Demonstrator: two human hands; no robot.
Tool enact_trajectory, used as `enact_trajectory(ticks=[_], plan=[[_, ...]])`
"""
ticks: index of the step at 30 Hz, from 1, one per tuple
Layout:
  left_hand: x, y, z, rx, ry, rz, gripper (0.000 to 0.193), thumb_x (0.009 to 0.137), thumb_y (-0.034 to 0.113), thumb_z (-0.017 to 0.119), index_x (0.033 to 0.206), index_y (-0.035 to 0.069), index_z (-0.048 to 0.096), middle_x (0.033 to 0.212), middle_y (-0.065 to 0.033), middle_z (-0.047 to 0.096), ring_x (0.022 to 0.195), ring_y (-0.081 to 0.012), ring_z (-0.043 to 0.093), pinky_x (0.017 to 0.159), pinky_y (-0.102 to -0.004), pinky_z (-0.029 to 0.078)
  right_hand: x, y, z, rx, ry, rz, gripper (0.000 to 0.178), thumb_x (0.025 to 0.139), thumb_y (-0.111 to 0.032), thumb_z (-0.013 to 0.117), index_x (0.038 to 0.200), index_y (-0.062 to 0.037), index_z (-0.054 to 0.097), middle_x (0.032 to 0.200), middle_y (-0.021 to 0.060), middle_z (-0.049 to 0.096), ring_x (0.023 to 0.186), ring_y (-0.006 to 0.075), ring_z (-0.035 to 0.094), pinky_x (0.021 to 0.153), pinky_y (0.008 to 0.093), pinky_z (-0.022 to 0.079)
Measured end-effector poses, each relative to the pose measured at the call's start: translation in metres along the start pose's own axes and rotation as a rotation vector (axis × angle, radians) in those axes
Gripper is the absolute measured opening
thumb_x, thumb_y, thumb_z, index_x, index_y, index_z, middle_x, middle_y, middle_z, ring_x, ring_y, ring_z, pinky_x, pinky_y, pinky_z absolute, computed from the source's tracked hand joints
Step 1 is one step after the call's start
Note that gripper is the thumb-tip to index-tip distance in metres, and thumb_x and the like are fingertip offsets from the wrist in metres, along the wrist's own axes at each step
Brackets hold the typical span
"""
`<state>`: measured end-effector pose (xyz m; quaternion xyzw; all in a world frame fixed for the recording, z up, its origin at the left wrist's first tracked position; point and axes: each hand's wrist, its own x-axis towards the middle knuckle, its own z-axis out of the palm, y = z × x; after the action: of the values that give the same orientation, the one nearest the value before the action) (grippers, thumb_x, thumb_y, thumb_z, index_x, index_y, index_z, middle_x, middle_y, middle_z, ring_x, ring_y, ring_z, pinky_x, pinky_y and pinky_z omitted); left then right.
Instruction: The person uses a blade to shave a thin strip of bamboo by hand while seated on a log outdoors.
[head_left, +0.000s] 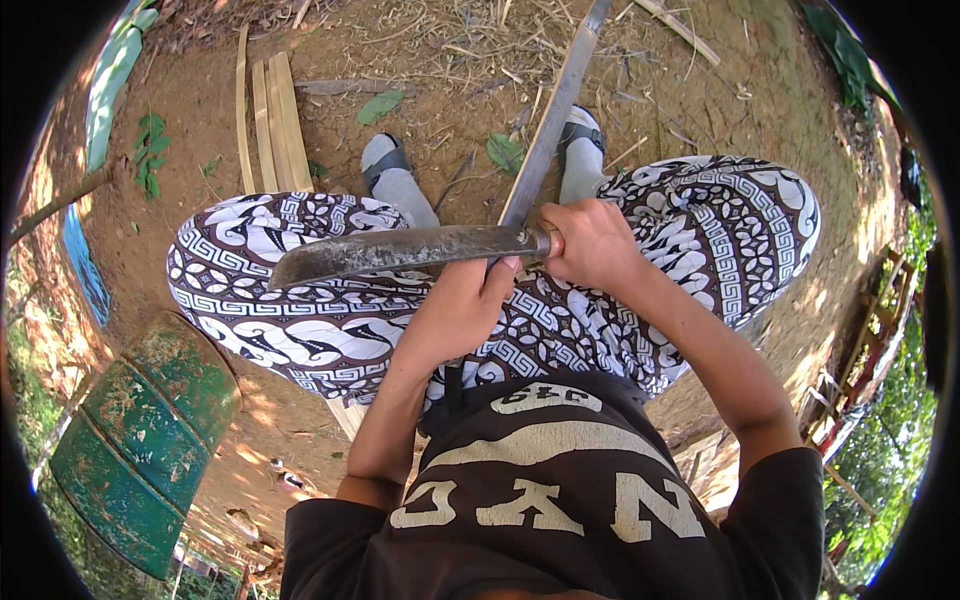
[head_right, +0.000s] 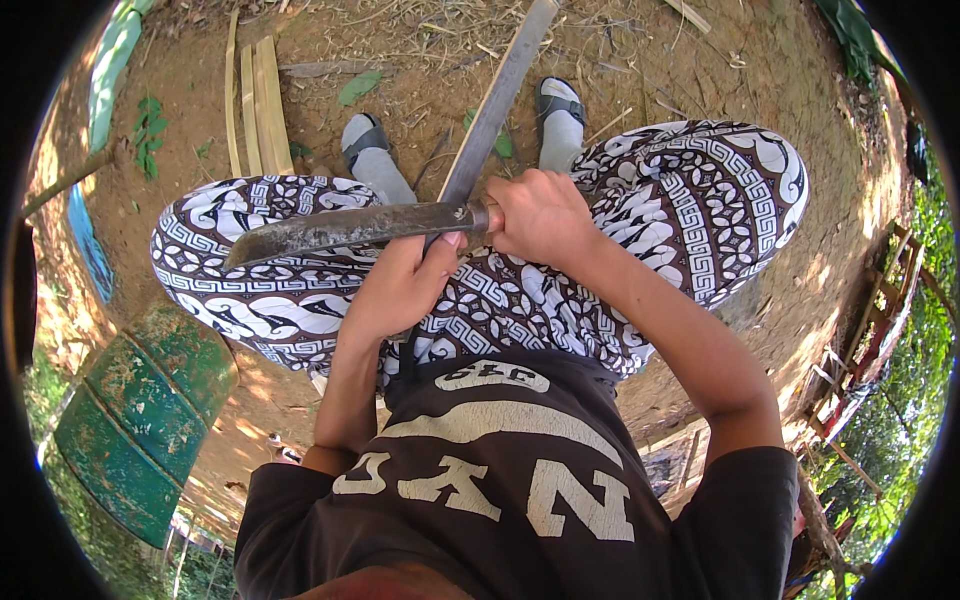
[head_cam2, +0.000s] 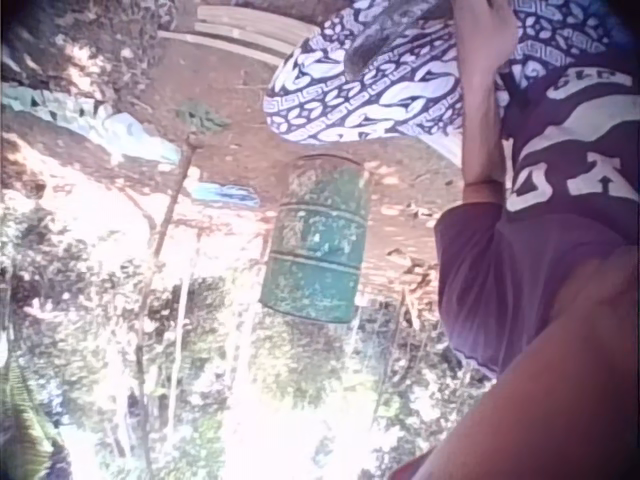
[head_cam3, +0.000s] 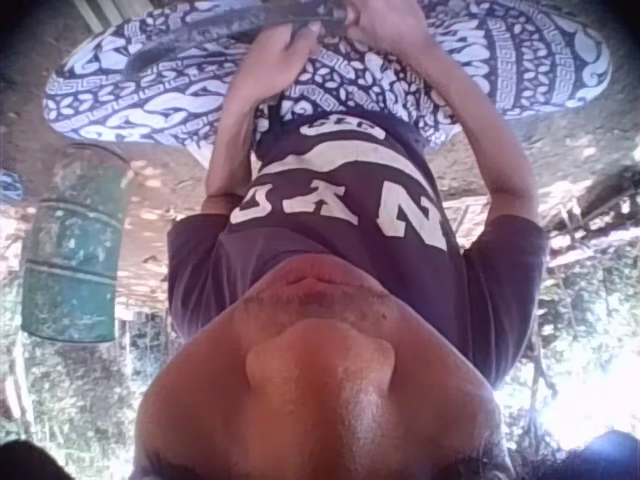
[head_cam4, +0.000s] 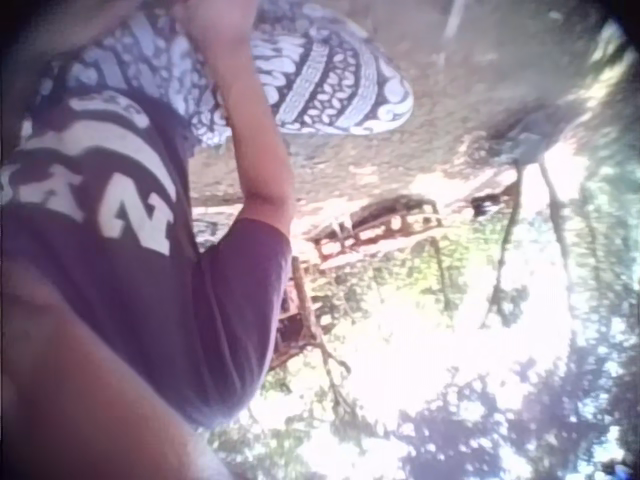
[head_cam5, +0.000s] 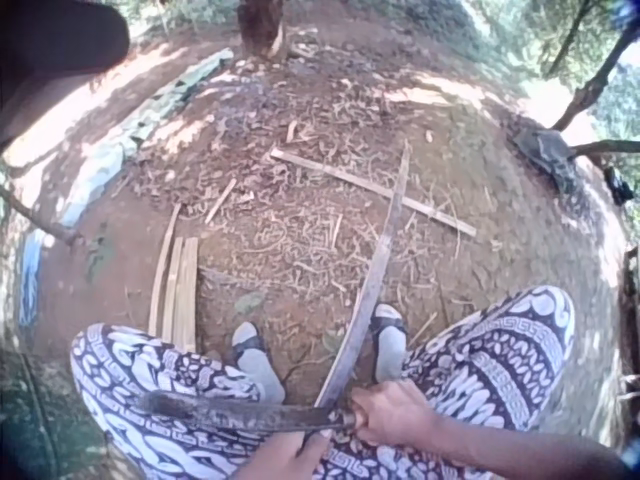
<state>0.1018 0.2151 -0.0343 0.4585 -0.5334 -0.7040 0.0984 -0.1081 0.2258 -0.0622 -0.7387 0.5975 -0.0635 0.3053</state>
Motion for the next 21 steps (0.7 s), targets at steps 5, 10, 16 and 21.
enact_trajectory(ticks=[5,10,16,21], plan=[[0.001,-0.002,0.0,-0.01,0.015,-0.017,0.026,0.103,0.019,0.047,0.103,-0.004,0.056,0.071,-0.0066,0.051,0.064,-0.0156,0.048,0.063,-0.0353,0.042,0.002,0.011,0.006,-0.012,0.083,-0.04,0.019,0.065,-0.017,0.071,0.076,-0.0072,0.058,0.066,0.0132,0.064,0.066,0.0374,0.066,0.061,0.0476,0.053],[0.009,-0.005,-0.012,-0.107,-0.027,-0.015,0.023,0.104,0.022,0.045,0.099,0.002,0.053,0.067,0.0012,0.046,0.051,-0.0064,0.039,0.047,-0.0259,0.033,0.009,0.03,0.01,-0.052,0.194,-0.011,0.021,0.061,-0.014,0.071,0.076,-0.0068,0.058,0.064,0.0146,0.061,0.063,0.0379,0.063,0.059,0.048,0.052],[-0.007,0.024,-0.023,-0.281,-0.089,-0.066,0.027,0.106,0.027,0.043,0.101,0.002,0.051,0.064,0.004,0.04,0.042,-0.0027,0.035,0.037,-0.0214,0.029,0.038,0.097,-0.01,-0.152,0.335,0.47,0.018,0.077,-0.021,0.063,0.083,-0.0054,0.069,0.075,0.0198,0.069,0.073,0.039,0.069,0.069,0.0471,0.057],[-0.029,0.028,-0.03,-0.458,-0.144,-0.078,0.031,0.107,0.03,0.043,0.101,0.0,0.05,0.065,0.0033,0.039,0.04,-0.0017,0.034,0.034,-0.0195,0.028,0.047,0.105,-0.101,-0.117,0.747,0.656,0.024,0.079,-0.02,0.061,0.067,0.0018,0.063,0.064,0.021,0.062,0.061,0.0336,0.063,0.062,0.0467,0.051]])
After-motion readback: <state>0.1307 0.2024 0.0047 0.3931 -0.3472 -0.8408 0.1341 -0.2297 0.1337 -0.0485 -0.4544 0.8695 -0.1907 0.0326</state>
